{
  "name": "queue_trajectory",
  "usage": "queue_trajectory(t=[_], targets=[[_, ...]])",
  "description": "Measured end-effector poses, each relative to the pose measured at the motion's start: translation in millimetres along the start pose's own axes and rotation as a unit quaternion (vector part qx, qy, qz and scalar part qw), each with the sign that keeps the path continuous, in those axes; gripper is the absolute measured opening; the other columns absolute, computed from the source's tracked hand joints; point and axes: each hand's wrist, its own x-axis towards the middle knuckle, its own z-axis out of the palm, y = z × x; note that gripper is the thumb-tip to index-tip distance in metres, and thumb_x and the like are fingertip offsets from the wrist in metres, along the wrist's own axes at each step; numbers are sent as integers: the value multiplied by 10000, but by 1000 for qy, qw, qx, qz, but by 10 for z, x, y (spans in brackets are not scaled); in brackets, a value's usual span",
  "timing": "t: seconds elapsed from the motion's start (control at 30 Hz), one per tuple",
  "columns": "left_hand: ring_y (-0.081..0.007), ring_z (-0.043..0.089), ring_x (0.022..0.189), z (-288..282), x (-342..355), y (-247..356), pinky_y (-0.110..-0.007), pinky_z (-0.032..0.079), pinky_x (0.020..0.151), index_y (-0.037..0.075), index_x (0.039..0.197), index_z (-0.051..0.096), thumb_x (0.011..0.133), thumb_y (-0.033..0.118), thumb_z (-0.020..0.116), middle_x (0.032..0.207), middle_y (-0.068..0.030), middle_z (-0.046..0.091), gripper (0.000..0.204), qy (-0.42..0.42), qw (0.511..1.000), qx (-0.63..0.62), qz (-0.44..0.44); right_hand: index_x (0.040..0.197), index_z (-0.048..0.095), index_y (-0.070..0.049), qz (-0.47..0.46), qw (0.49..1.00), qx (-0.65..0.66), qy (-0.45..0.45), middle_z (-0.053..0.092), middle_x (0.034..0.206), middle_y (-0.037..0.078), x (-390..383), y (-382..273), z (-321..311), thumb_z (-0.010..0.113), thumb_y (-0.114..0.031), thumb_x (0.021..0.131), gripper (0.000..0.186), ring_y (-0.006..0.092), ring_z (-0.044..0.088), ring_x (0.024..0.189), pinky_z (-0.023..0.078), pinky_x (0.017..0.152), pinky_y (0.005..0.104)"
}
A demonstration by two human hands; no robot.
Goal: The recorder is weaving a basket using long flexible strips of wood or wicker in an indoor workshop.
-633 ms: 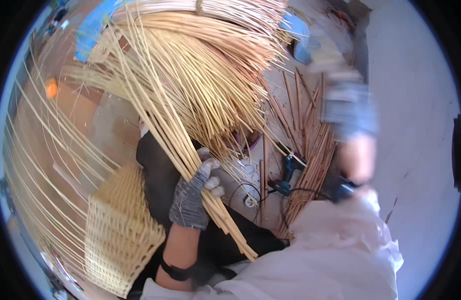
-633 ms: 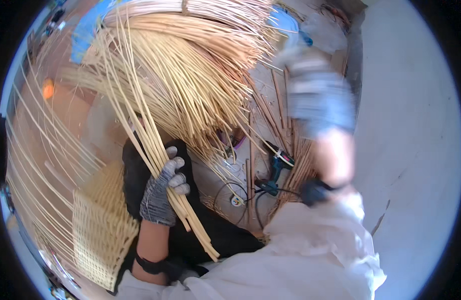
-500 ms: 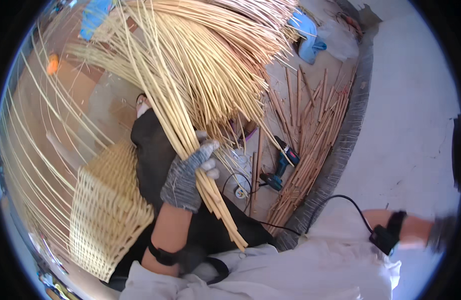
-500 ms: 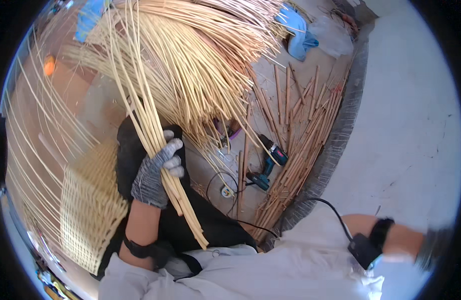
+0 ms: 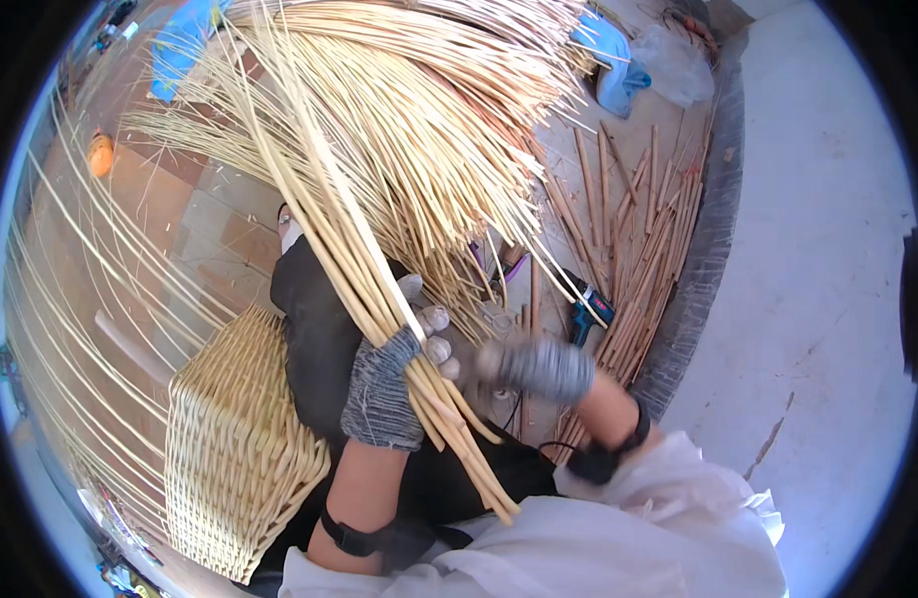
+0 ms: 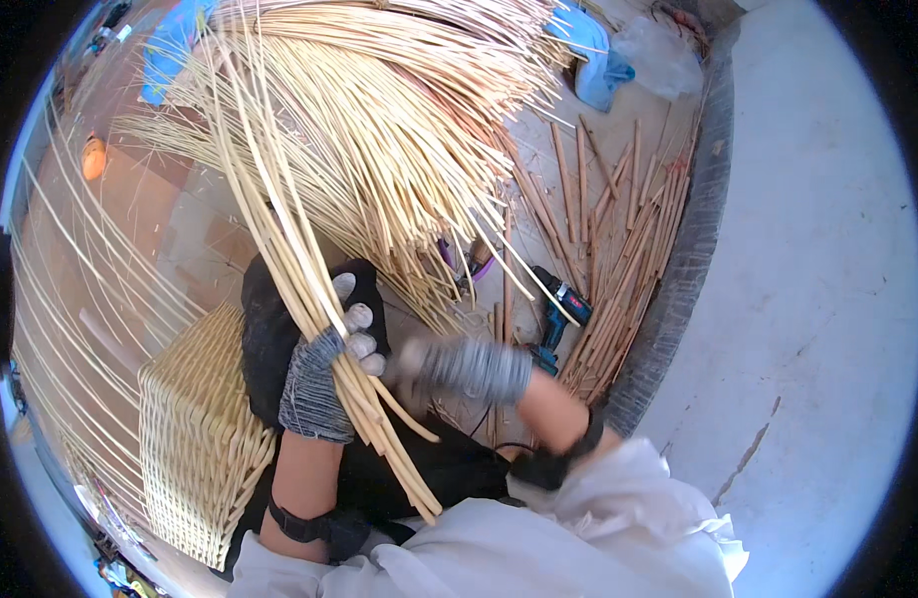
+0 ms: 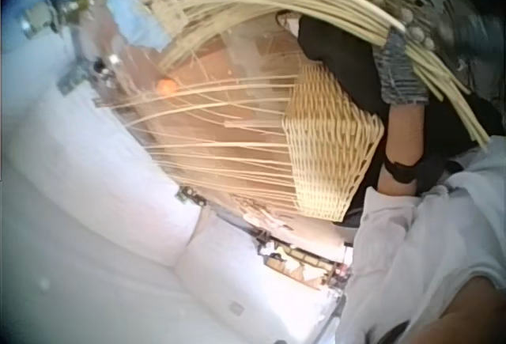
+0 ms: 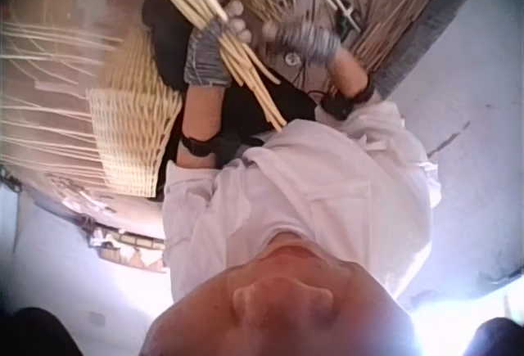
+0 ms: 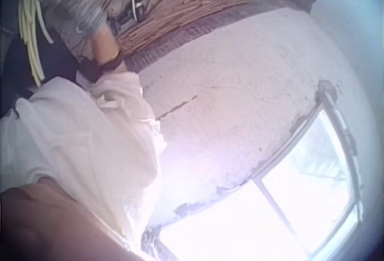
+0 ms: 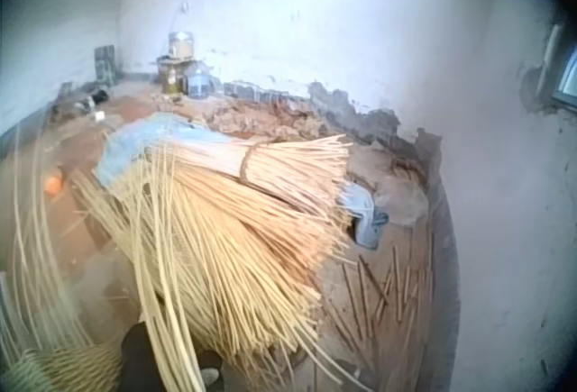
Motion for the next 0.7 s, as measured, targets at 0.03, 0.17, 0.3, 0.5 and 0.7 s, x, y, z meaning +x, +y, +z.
queue_trajectory(t=[0.03, 0.17, 0.3, 0.5, 0.7], targets=[[-151, 540, 593, 41, 3, 25, -276, 467, 490, 80, 1118, 407, 800, 68, 545, 808, -95, 527, 347, 7, 1000, 5, -11, 952, 562, -9, -52, 996, 13, 73, 577, 870, 75, 160, 24, -197, 523, -284, 835, 301, 178, 545, 776, 448, 698, 276], [-125, 490, 537, 124, 12, 7, -261, 420, 458, 79, 1084, 428, 831, 168, 532, 775, -73, 512, 287, 15, 998, -60, -23, 936, 541, -5, 62, 927, 52, 365, 577, 827, 112, 1045, 403, -1087, 538, -302, 810, 322, 224, 567, 673, 481, 602, 307], [-117, 464, 534, 244, 71, 6, -254, 410, 471, 83, 1085, 428, 846, 286, 512, 759, -54, 493, 325, 38, 996, -77, -38, 939, 523, -45, 60, 890, 169, 418, 579, 754, 135, 1724, 918, -1939, 503, -254, 808, 248, 279, 561, 624, 468, 543, 383], [-116, 468, 563, 28, 9, 114, -247, 408, 489, 87, 1082, 429, 845, 335, 504, 754, -51, 486, 351, 42, 997, -54, -23, 834, 503, -105, 6, 844, 429, 322, 532, 668, 76, 1792, 460, -1428, 480, -152, 763, 88, 234, 449, 507, 363, 441, 332], [-115, 490, 585, 239, 54, -14, -247, 417, 499, 57, 1071, 432, 798, 95, 572, 765, -52, 508, 309, 90, 994, 69, 9, 947, 483, -86, -75, 886, 246, 385, 556, 798, 81, 2011, 810, -2057, 505, -173, 773, 196, 246, 504, 527, 398, 398, 341]])
